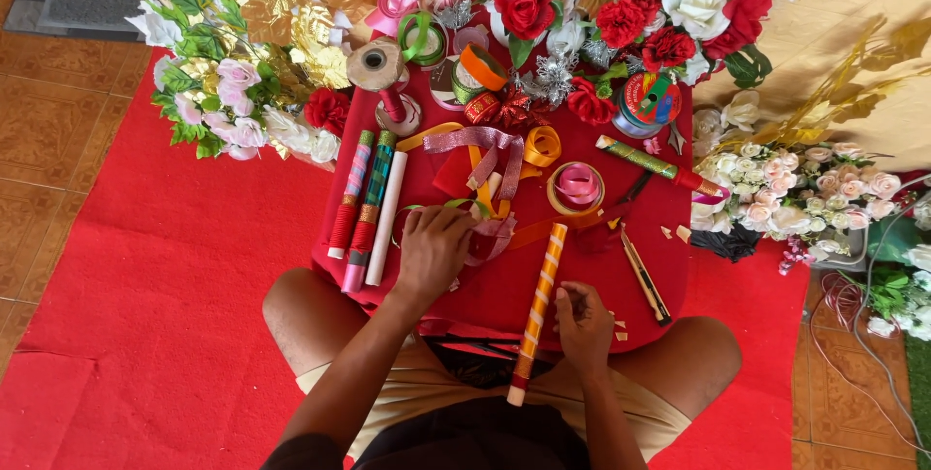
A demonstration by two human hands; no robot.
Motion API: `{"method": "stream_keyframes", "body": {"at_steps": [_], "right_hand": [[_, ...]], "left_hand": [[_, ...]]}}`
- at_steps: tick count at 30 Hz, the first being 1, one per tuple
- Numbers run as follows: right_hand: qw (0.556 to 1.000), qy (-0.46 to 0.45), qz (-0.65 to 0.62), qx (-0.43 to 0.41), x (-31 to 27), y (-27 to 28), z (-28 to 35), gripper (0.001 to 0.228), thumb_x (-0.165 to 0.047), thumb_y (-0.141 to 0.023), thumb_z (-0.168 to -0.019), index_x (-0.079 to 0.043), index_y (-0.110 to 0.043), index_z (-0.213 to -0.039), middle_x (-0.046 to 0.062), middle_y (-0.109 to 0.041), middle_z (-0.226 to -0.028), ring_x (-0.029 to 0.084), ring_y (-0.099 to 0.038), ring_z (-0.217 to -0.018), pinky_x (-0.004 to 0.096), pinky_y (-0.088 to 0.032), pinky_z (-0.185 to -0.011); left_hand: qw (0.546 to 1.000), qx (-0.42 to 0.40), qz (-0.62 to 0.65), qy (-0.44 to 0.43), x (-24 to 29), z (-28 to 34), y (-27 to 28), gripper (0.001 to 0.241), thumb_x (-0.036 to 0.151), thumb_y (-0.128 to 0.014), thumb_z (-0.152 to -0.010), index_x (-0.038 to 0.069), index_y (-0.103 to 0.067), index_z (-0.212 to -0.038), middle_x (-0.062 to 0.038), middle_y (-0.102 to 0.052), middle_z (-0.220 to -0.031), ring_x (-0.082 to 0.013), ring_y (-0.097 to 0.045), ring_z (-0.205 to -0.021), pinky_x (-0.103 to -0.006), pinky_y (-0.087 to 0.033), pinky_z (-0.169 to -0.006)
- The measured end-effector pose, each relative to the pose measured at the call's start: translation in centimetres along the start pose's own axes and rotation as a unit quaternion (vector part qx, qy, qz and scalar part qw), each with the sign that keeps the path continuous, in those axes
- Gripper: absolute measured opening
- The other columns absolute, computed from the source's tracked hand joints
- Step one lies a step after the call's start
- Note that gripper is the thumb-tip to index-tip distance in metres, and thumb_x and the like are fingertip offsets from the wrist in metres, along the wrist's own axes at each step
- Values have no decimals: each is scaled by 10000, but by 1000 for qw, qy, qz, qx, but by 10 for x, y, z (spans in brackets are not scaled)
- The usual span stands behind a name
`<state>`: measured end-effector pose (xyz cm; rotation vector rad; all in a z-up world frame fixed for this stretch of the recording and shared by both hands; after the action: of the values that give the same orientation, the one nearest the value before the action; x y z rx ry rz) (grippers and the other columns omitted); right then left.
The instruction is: The person wraps a cylinder with patterned paper and ties a thin ribbon around it by hand.
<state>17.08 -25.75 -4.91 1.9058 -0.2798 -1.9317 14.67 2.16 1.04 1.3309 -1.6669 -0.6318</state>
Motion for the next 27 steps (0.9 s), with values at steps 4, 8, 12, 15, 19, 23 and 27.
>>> {"method": "stream_keyframes", "body": {"at_steps": [4, 8, 12, 15, 19, 23, 27], "right_hand": [[1000, 14, 5, -1, 0, -1, 0, 272, -319, -641, -985, -83, -699, -1108, 50, -698, -782, 123, -662, -607, 280, -621, -470], [997, 42, -52, 39, -3, 0, 1, 188, -138, -692, -1000, 34, -720, -1073, 196, -700, -747, 187, -625, -489, 313, -546, -406], [996, 51, -58, 44, -3, 0, 1, 184, -128, -690, -1006, 40, -717, -1075, 193, -697, -757, 179, -619, -503, 299, -548, -411], [996, 57, -54, 43, -2, 0, 1, 178, -123, -679, -1013, 35, -716, -1085, 196, -697, -756, 184, -607, -471, 297, -530, -396], [996, 58, -54, 43, 3, -1, 0, 171, -117, -681, -1015, 31, -720, -1092, 200, -705, -773, 190, -621, -496, 307, -538, -410], [996, 63, -54, 43, 3, 0, 1, 185, -126, -688, -1016, 39, -716, -1094, 206, -703, -776, 192, -623, -501, 310, -541, -414], [995, 68, -56, 44, 8, -1, 0, 169, -119, -687, -1016, 26, -727, -1093, 203, -709, -780, 202, -635, -509, 317, -545, -417]], "left_hand": [[991, 22, 117, 55, -4, -13, 28, 132, 162, -744, -914, 129, -747, -1041, -38, -741, -1018, -276, -673, -991, -442, -498, -831], [931, 73, 320, 161, -23, -20, 55, 122, 129, -758, -912, 135, -798, -1027, -60, -762, -909, -236, -753, -862, -324, -582, -743], [785, 102, 559, 248, -39, -20, 71, 118, 75, -631, -1016, 54, -747, -1015, -67, -738, -880, -116, -676, -855, -322, -600, -801], [633, 102, 705, 305, -57, -10, 50, 157, 136, -578, -1039, 50, -686, -1112, -111, -741, -920, -216, -770, -836, -303, -638, -665], [617, 107, 720, 298, -44, -20, 68, 195, 136, -595, -1023, 23, -717, -1126, -178, -757, -1067, -253, -767, -963, -357, -628, -795], [657, 145, 693, 258, -44, -27, 79, 226, 105, -594, -1029, -25, -709, -1173, -209, -740, -1154, -269, -717, -1101, -383, -563, -966], [635, 217, 720, 176, -39, -57, 116, 193, 73, -618, -1005, -22, -688, -1157, -207, -744, -1124, -284, -739, -1088, -356, -609, -913]]}}
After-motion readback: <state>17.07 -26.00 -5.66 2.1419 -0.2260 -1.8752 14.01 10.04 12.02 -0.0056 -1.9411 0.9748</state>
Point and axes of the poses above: each hand's wrist, its own z-axis away from the middle knuckle, its own y-axis out of the back of the hand, x = y × z, the point moved 5 cm from there along -z, towards the middle knuckle
